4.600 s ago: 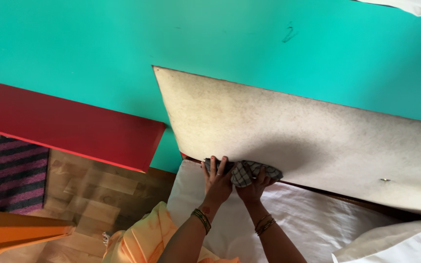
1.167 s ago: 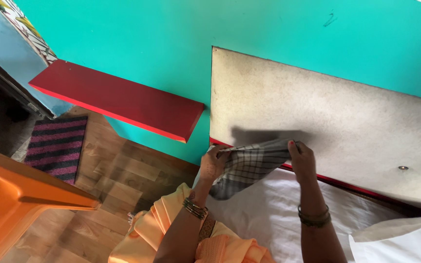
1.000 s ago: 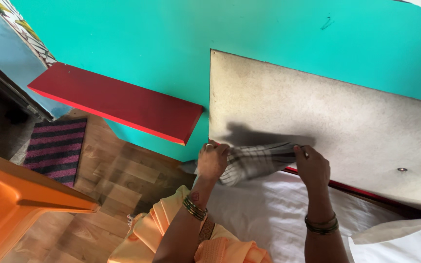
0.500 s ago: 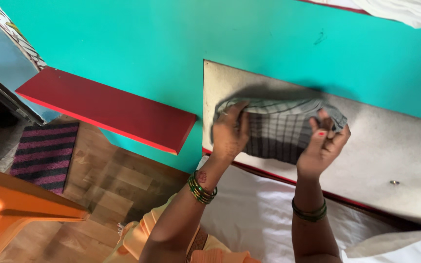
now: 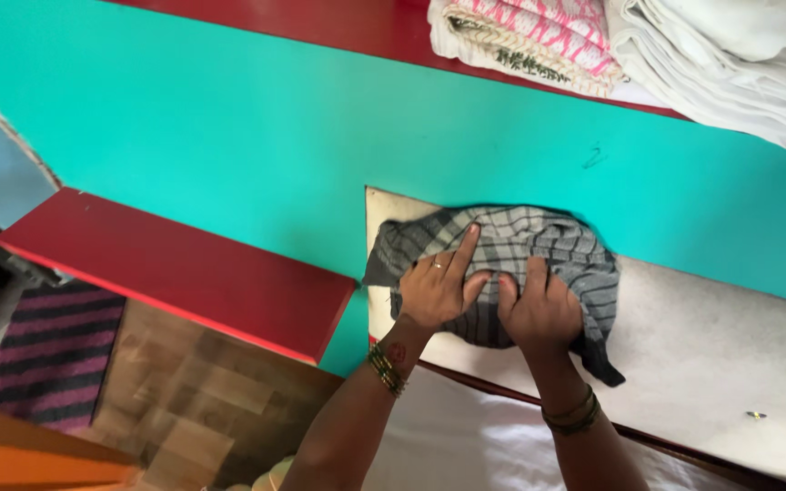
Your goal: The person wipes the headboard and side panel of a bed frame using a gray cloth. They move along the length of the bed, wiping the upper and lower edges of the frame.
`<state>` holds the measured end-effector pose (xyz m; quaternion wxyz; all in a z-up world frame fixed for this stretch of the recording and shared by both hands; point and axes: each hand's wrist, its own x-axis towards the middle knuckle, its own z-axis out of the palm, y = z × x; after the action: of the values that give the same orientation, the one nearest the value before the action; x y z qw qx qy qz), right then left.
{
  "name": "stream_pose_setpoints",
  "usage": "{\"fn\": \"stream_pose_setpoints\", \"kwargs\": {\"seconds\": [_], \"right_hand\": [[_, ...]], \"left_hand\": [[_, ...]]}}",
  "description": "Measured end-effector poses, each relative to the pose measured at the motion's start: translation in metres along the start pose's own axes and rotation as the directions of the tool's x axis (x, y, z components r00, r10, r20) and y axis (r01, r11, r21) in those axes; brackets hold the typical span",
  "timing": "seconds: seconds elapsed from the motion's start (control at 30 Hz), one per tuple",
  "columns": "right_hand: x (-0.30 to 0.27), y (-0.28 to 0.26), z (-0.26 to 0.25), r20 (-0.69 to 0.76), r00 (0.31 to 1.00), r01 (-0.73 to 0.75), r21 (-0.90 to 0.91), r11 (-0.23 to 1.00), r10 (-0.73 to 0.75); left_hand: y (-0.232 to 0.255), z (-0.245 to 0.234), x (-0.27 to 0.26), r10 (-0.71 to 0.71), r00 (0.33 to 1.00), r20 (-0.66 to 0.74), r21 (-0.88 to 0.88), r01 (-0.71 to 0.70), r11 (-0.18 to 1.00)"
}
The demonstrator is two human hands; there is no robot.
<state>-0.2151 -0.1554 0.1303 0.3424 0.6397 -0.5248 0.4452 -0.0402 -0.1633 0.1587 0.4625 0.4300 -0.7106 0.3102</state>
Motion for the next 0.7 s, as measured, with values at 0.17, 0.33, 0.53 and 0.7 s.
{"fn": "stream_pose_setpoints", "kwargs": {"seconds": [0.17,0.33,0.53,0.7], "right_hand": [[-0.005,-0.006,0.009,0.046,0.999,-0.026,-0.030,0.999,0.028],[-0.007,-0.026,0.021,0.092,0.994,-0.066,0.032,0.997,0.063],[0.000,-0.047,0.029,0.107,0.990,-0.100,0.025,0.995,0.096],[0.007,-0.060,0.025,0.165,0.985,-0.075,0.104,0.992,0.057]], "left_hand": [[-0.007,0.008,-0.009,0.019,0.999,-0.042,-0.001,-0.019,1.000],[-0.009,0.012,-0.007,-0.009,0.996,-0.088,-0.010,0.008,1.000],[-0.018,0.017,-0.015,-0.038,0.997,-0.066,-0.033,0.036,0.999],[-0.031,0.023,-0.028,-0.063,0.997,-0.045,-0.055,0.060,0.997]]}}
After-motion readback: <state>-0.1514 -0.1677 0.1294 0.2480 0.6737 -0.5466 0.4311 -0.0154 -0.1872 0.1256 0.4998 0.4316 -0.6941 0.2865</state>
